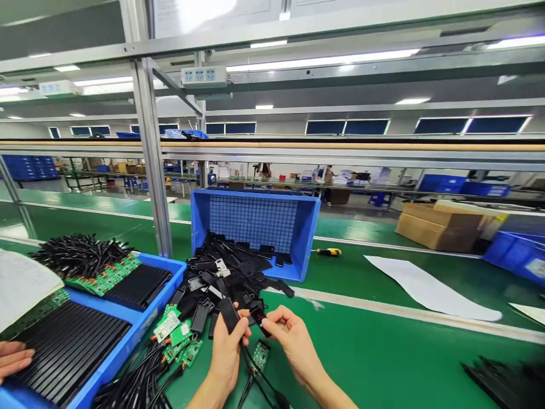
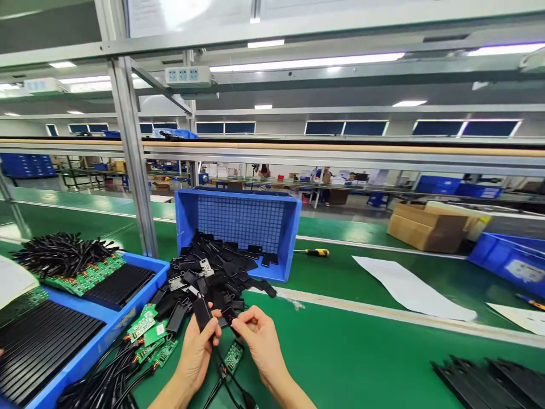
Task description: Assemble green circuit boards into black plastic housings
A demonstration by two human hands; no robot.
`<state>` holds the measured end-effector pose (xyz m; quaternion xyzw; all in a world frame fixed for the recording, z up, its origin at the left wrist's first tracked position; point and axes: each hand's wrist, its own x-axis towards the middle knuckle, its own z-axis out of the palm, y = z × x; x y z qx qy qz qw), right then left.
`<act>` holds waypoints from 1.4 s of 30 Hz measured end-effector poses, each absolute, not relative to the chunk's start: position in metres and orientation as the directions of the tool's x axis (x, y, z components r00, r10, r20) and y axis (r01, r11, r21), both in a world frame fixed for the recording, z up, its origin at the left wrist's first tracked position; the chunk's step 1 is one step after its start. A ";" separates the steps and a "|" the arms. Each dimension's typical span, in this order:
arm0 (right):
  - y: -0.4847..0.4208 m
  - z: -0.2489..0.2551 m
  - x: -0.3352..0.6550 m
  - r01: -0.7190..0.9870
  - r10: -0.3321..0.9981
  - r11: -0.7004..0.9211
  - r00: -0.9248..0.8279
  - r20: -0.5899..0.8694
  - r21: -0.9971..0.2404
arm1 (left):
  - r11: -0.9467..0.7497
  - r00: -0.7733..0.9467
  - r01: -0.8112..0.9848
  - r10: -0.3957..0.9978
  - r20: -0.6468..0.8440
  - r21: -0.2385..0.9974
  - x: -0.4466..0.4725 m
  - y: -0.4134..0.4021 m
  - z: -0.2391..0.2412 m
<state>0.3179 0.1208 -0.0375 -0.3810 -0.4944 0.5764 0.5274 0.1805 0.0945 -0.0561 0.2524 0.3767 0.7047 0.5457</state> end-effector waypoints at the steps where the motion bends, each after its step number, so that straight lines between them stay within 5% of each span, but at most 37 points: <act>1: 0.119 -0.040 0.318 -0.207 0.977 0.054 -0.192 0.094 -0.977 | -0.102 -0.266 -0.565 0.962 -0.064 0.819 0.179 0.095 -0.056; 6: 0.115 -0.035 0.321 -0.126 0.847 -0.034 -0.530 0.038 -0.991 | 0.021 -0.154 -0.492 0.982 -0.110 0.870 0.176 0.095 -0.056; 19: 0.123 -0.040 0.328 -0.219 0.710 -0.446 -0.677 -0.194 -0.868 | 0.094 0.066 -0.379 0.995 -0.074 0.921 0.176 0.085 -0.051; 42: 0.127 -0.044 0.330 -0.168 0.702 -0.452 -0.672 -0.234 -0.876 | 0.117 0.132 -0.297 0.988 -0.081 0.948 0.169 0.093 -0.061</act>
